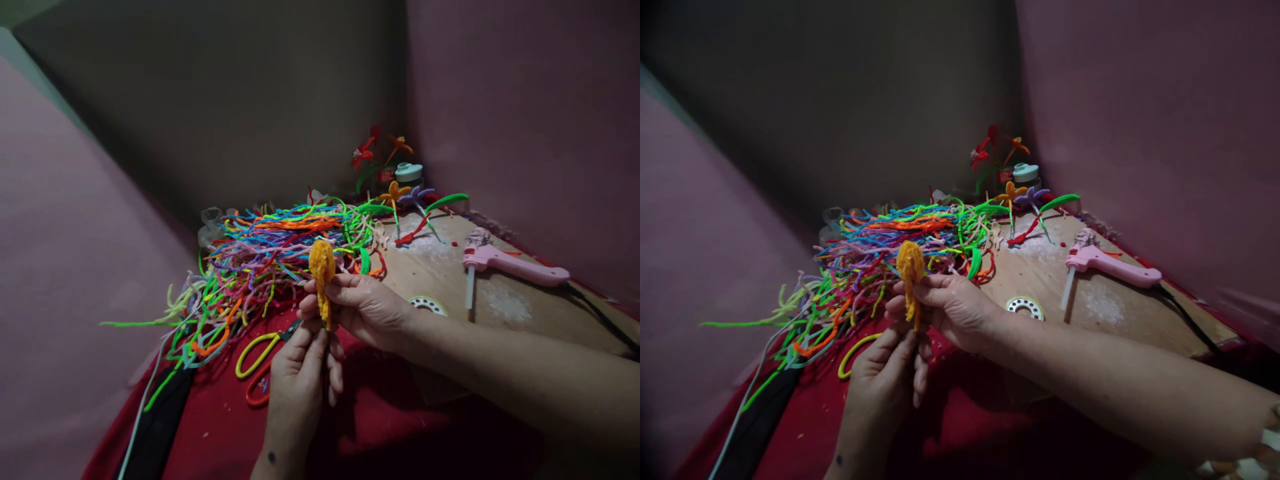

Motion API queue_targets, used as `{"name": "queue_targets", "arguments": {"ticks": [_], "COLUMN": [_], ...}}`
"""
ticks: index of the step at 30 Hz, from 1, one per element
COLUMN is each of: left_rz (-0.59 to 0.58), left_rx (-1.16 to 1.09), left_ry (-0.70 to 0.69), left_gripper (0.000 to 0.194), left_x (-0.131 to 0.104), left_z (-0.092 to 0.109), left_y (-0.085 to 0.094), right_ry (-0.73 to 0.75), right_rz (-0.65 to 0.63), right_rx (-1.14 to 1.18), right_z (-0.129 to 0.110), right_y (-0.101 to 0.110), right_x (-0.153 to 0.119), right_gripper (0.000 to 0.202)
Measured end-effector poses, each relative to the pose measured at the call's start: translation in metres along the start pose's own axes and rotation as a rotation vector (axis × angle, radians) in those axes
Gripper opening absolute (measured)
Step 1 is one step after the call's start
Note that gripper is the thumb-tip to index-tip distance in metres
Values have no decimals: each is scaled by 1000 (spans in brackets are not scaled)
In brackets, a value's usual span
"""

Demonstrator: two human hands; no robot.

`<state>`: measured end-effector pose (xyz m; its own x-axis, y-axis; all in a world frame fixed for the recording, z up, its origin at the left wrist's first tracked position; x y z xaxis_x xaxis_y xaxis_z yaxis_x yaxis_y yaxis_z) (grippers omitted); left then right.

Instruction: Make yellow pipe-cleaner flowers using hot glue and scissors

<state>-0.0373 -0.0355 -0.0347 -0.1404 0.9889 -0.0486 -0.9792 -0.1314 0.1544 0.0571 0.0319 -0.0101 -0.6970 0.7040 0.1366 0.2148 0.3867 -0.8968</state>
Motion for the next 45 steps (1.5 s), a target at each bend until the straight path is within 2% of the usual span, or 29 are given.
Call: {"name": "queue_targets", "arguments": {"ticks": [6,10,13,16,18,21,27,31,35,41,45], "left_rz": [-20,11,167,431,529,499,546,527,492,247,126], "left_rx": [10,98,268,415,490,611,644,702,618,179,-55], "left_ry": [-7,-28,-108,-290,-432,-595,-696,-773,-699,-352,-143], "left_gripper": [23,24,22,25,24,14,8,9,8,11,17], "left_x": [-1,-1,-1,-5,-7,-5,0,-2,-5,6,14], "left_z": [5,11,20,35,47,64,76,78,80,69,62], "left_y": [-4,0,11,21,20,10,2,1,3,10,10], "right_ry": [8,40,86,135,144,153,145,150,165,165,207], "right_rz": [39,50,79,107,120,143,161,172,152,172,159], "right_rx": [-9,-30,-25,-45,-60,-51,-10,-9,14,-43,-113], "right_z": [0,0,-1,-3,-3,-3,-5,-5,-5,-3,-4], "right_y": [2,2,1,1,0,0,-2,-2,-4,-5,-2], "right_x": [1,2,2,3,4,3,2,1,-1,-2,-1], "right_gripper": [12,13,13,16,18,22,27,27,30,34,32]}}
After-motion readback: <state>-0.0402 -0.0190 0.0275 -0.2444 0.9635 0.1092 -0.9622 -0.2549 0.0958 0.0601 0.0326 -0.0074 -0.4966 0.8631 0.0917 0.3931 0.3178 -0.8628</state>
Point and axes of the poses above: each hand's wrist, its own x-axis towards the middle knuckle, its own y-axis out of the back of the hand, z = x × y, the point moved 4 cm from there along x, towards the middle knuckle, and after that the axes turned 8 degrees about x, right-handed, at the moved point
